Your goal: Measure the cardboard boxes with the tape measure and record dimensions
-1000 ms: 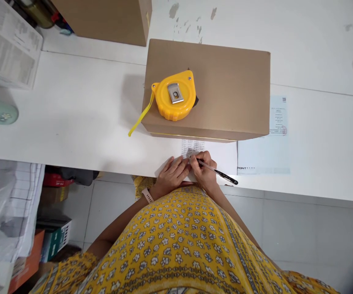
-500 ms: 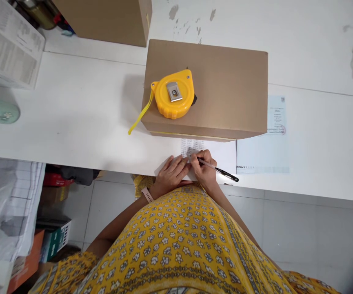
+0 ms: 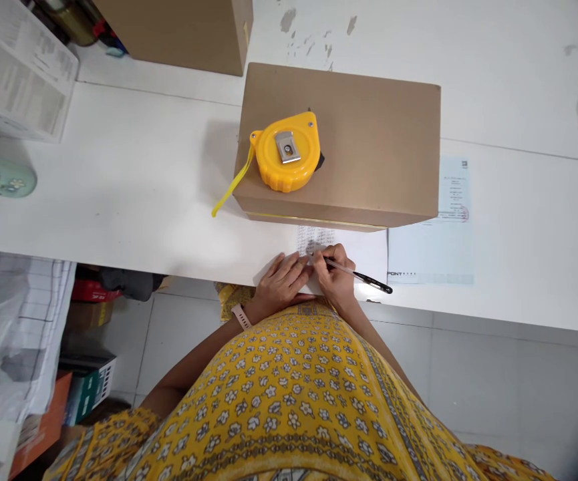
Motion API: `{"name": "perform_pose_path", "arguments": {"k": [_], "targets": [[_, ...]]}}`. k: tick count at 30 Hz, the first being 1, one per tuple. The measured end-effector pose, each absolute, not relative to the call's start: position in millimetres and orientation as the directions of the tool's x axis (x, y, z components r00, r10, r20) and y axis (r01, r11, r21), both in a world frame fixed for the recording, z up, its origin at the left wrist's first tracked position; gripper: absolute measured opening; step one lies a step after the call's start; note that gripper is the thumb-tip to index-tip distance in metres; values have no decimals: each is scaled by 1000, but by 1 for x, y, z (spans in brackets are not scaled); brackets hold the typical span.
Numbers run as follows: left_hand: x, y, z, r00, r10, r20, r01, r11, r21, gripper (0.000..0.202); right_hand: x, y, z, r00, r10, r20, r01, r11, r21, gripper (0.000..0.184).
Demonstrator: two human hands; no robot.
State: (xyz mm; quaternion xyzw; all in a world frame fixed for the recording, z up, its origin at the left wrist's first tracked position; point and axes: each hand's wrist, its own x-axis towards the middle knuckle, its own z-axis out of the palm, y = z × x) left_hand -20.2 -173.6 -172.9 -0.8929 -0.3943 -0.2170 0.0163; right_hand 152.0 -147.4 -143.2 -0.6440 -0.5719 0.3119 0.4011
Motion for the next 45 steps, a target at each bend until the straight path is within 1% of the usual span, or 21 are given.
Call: {"name": "perform_pose_path", "arguments": {"k": [5, 11, 19, 24, 28, 33, 45], "targets": [[-20, -173, -172, 585, 679, 443, 706, -695, 133, 56, 152, -147, -143, 157, 985, 77, 507, -14, -862, 23], [-20, -174, -175, 591, 694, 411, 703, -693, 160, 56, 152, -147, -143, 144, 986, 80, 510, -5, -860, 23], [-21, -174, -174, 594, 700, 397, 712, -687, 147, 58, 152, -147, -142, 167, 981, 97, 507, -1, -862, 22], [-20, -173, -171, 592, 676, 438, 710, -695, 114, 61, 153, -146, -143, 199, 978, 63, 460, -36, -887, 22], [-19, -172, -170, 591, 684, 427, 721, -686, 102, 63, 155, -143, -145, 206, 978, 41, 431, -53, -901, 22], [-19, -171, -168, 582, 666, 467, 709, -696, 109, 58, 154, -141, -144, 203, 978, 43, 453, -55, -890, 21], [-19, -171, -169, 578, 676, 457, 708, -694, 130, 64, 153, -142, -144, 187, 980, 66, 492, -36, -870, 23]]}}
